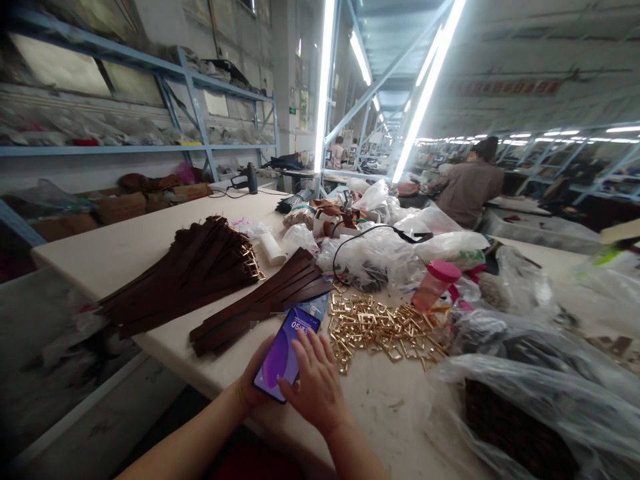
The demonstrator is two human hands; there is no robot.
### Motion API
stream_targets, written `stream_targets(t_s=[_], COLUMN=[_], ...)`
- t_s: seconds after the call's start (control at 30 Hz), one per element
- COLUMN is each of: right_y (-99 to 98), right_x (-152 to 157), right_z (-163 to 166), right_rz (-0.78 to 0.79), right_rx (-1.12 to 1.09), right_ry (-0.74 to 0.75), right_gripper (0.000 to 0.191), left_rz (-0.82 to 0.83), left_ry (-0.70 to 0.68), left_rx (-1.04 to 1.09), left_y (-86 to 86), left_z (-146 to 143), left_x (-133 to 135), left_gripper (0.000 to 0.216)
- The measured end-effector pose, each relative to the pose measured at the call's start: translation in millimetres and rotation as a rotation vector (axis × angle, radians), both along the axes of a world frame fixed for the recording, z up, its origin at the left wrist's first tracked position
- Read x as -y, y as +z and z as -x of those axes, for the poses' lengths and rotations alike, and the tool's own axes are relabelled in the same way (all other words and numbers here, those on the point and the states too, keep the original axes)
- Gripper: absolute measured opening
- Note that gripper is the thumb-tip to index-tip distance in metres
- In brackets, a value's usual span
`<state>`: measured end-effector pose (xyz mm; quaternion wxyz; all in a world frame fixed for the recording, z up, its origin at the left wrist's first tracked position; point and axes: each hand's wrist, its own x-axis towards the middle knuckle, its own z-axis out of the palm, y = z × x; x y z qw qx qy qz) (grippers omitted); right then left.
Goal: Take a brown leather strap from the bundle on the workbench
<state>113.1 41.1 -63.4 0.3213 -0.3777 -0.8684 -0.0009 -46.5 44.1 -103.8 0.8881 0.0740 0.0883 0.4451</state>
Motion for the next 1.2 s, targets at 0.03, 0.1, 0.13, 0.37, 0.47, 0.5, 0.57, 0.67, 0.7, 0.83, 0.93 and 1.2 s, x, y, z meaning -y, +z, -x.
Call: stream_targets(t_s=[0.03, 0.1, 0.13, 0.37, 0.47, 0.5, 0.57, 0.67, 0.7, 0.83, 0.93, 1.2], right_y=[-1.3, -6.6, -10.2, -28.2, -28.2, -27.8, -26.8, -25.8, -25.7, -26.5, -27.0, -26.2], right_x=[-3, -2, 1, 32, 35, 35, 35, 36, 37, 40, 41, 44], right_z=[-1, -2, -3, -7, -6, -6, -6, -8, -9, -14, -17, -18], right_rz=[-0.014, -0.045, -0.058, -0.095, -0.096, -0.098, -0.102, -0.090, -0.081, -0.067, -0.059, -0.039], right_rx=[0.001, -0.012, -0.020, -0.002, 0.009, 0.006, -0.001, -0.008, -0.010, -0.031, -0.037, -0.014], right_ry=[-0.030, -0.066, -0.072, 0.008, 0.013, 0.014, 0.016, 0.026, 0.029, 0.028, 0.025, 0.039], right_gripper=[0.055, 0.057, 0.057, 0.055, 0.054, 0.054, 0.053, 0.050, 0.049, 0.045, 0.044, 0.042], left_rz=[0.001, 0.022, 0.038, 0.086, 0.067, 0.064, 0.058, 0.053, 0.054, 0.072, 0.091, 0.096], left_ry=[0.009, -0.023, -0.052, -0.129, -0.137, -0.138, -0.134, -0.132, -0.131, -0.147, -0.135, -0.070], left_rx=[0.002, 0.009, 0.017, 0.051, 0.026, 0.022, 0.020, 0.010, 0.005, -0.001, 0.008, -0.027], left_y=[0.3, 1.0, 1.4, 1.0, -0.4, -0.7, -0.7, 0.2, 0.5, 1.2, 2.0, 4.3], left_z=[0, 2, 3, 6, 6, 6, 5, 5, 5, 5, 4, 0], left_x=[-1, -2, -2, -4, -4, -4, -4, -3, -3, -4, -4, -4], left_gripper=[0.058, 0.063, 0.067, 0.089, 0.091, 0.091, 0.090, 0.088, 0.088, 0.089, 0.088, 0.081])
